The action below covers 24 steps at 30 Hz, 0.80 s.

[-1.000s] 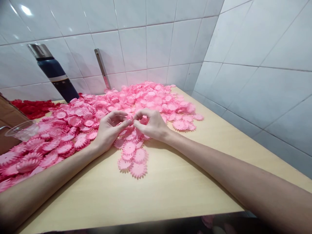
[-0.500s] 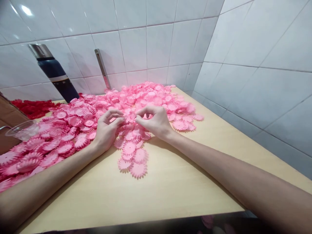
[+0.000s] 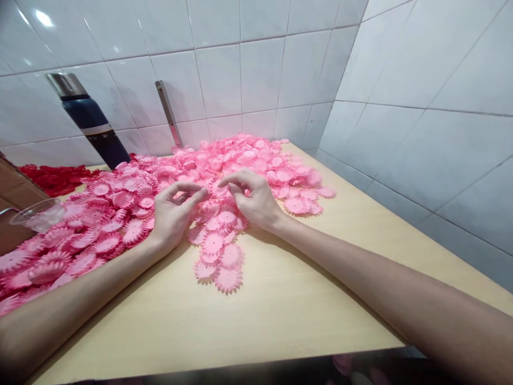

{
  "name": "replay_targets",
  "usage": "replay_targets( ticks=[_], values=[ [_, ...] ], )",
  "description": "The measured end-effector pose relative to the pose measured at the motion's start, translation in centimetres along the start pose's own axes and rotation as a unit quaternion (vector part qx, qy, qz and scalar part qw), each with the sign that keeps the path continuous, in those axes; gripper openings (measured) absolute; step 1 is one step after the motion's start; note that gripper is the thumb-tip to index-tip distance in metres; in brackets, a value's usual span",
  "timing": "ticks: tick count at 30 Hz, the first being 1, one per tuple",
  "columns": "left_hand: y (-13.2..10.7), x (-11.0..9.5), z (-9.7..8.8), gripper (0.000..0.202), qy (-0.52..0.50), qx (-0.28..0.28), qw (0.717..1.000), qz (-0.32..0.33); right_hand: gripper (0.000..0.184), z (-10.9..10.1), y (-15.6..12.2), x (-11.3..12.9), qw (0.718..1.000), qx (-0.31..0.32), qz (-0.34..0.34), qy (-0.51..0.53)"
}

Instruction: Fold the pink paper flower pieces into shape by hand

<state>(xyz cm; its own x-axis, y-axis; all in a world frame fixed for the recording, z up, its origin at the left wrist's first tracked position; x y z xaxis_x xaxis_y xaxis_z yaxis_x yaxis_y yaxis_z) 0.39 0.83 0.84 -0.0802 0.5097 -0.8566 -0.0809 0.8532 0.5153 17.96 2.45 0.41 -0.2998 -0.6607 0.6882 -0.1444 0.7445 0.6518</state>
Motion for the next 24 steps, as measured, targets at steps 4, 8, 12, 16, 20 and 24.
replay_targets(
  ticks=[4, 8, 12, 16, 20, 24],
  values=[
    [-0.1, -0.4, 0.0, 0.021, 0.006, 0.012, 1.0, 0.029, 0.025, -0.1, -0.1, 0.2, 0.998, 0.027, 0.032, -0.041],
    [-0.3, -0.7, 0.1, 0.028, -0.011, 0.042, 0.999, 0.021, 0.013, -0.2, -0.1, 0.6, 0.998, 0.031, 0.041, -0.021],
    [-0.3, -0.6, 0.1, 0.03, -0.001, 0.047, 0.999, 0.012, 0.019, -0.2, 0.0, 0.3, 0.999, 0.002, 0.037, 0.003],
    [0.0, 0.2, 0.0, 0.03, 0.012, 0.046, 0.998, -0.037, 0.039, -0.1, 0.0, -0.2, 0.997, -0.007, 0.068, 0.043],
    [0.1, 0.7, -0.1, 0.027, -0.001, 0.06, 0.997, -0.054, 0.029, 0.0, 0.0, -0.1, 0.997, 0.002, 0.072, 0.032],
    [0.0, 0.5, -0.1, 0.028, -0.019, 0.069, 0.996, -0.057, 0.023, -0.1, 0.0, 0.1, 0.997, -0.008, 0.065, 0.028]
  ],
)
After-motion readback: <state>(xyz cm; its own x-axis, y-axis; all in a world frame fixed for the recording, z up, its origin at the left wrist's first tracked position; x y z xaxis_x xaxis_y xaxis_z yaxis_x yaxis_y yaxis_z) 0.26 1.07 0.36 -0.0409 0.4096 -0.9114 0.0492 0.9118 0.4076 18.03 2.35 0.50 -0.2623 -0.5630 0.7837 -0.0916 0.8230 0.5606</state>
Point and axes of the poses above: each hand's wrist, its own y-axis towards the middle knuckle, its own z-axis out of the palm, x = y × z, the point moved 1 cm from there along y, towards the middle knuckle, and after that the axes turned 3 degrees about z, right-handed, at the moved point
